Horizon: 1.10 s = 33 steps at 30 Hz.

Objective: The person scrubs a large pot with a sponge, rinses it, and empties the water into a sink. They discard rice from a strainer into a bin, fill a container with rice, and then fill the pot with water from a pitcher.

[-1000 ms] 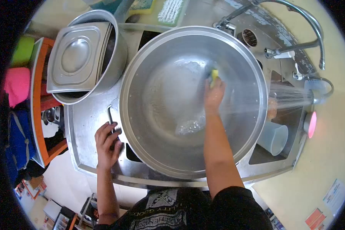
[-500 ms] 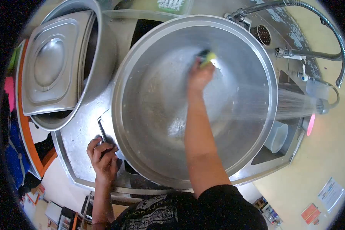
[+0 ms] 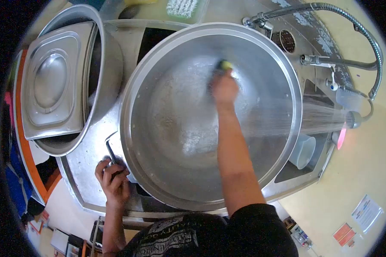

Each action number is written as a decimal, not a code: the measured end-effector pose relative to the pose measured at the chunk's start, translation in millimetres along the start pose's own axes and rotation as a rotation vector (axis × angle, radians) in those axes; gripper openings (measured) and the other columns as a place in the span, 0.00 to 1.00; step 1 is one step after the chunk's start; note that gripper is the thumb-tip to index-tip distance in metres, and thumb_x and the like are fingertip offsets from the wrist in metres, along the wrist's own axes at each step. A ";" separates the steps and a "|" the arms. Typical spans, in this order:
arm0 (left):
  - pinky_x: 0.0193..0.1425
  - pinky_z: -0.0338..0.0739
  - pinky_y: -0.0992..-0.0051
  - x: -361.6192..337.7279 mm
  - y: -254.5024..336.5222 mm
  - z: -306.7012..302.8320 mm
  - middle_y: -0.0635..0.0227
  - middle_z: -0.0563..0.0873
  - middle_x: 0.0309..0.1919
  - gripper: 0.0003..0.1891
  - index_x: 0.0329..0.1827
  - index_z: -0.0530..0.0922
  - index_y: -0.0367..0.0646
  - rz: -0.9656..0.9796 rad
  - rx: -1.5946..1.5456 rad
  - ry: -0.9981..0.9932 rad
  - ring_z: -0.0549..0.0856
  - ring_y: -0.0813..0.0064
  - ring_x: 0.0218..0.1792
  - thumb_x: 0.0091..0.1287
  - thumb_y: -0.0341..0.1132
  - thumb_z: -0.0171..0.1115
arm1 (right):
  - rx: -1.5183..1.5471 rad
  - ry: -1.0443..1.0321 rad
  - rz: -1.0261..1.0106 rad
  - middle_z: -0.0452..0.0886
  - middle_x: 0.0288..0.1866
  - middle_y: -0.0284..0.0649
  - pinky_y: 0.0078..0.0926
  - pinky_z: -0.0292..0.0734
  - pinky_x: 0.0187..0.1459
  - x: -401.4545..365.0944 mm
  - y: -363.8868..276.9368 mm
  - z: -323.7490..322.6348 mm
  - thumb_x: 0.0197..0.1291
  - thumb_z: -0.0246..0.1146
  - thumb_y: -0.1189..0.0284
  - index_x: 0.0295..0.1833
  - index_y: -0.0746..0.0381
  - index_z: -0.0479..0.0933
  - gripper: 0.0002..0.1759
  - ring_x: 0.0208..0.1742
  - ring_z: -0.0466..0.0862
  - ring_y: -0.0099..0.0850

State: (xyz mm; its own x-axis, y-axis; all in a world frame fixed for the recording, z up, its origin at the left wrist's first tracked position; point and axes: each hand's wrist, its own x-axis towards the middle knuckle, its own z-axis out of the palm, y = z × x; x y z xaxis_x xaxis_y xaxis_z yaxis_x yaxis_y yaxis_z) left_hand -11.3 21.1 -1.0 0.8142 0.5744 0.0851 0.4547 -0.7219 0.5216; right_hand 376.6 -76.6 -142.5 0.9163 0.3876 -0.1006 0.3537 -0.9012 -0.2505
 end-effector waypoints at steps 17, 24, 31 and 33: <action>0.59 0.64 0.54 1.0 1.0 -1.0 0.73 0.78 0.39 0.14 0.32 0.83 0.52 -0.004 0.000 -0.005 0.72 0.60 0.55 0.39 0.31 0.65 | 0.026 0.044 0.074 0.81 0.30 0.59 0.50 0.77 0.39 -2.8 -18.5 5.4 0.56 0.63 0.61 0.52 0.67 0.66 0.25 0.34 0.82 0.57; 0.59 0.64 0.54 1.8 0.5 -1.8 0.73 0.78 0.39 0.13 0.33 0.84 0.53 0.011 0.018 -0.015 0.72 0.61 0.55 0.40 0.31 0.64 | -0.033 0.031 -0.034 0.82 0.30 0.56 0.47 0.78 0.38 -12.1 -24.6 20.8 0.53 0.64 0.65 0.51 0.68 0.68 0.24 0.35 0.83 0.54; 0.60 0.64 0.52 1.1 0.0 -1.7 0.73 0.78 0.40 0.13 0.33 0.83 0.52 -0.007 0.002 -0.034 0.72 0.60 0.55 0.39 0.32 0.64 | 0.069 0.003 0.091 0.82 0.29 0.54 0.46 0.78 0.36 1.2 -21.9 6.6 0.53 0.64 0.66 0.52 0.66 0.71 0.22 0.33 0.83 0.52; 0.59 0.64 0.52 2.4 0.5 -2.4 0.73 0.78 0.40 0.12 0.32 0.83 0.52 -0.014 0.025 -0.024 0.72 0.60 0.55 0.40 0.32 0.64 | 0.187 0.365 0.172 0.81 0.31 0.59 0.48 0.78 0.36 10.8 -23.1 18.4 0.54 0.63 0.63 0.52 0.69 0.72 0.24 0.34 0.82 0.57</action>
State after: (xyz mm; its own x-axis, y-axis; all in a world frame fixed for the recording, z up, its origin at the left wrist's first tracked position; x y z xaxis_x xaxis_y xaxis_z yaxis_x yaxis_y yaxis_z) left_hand -10.0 23.0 1.5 0.8156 0.5757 0.0576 0.4750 -0.7231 0.5015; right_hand 374.9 -48.0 -155.5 0.9771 0.1107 0.1817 0.1806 -0.8829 -0.4335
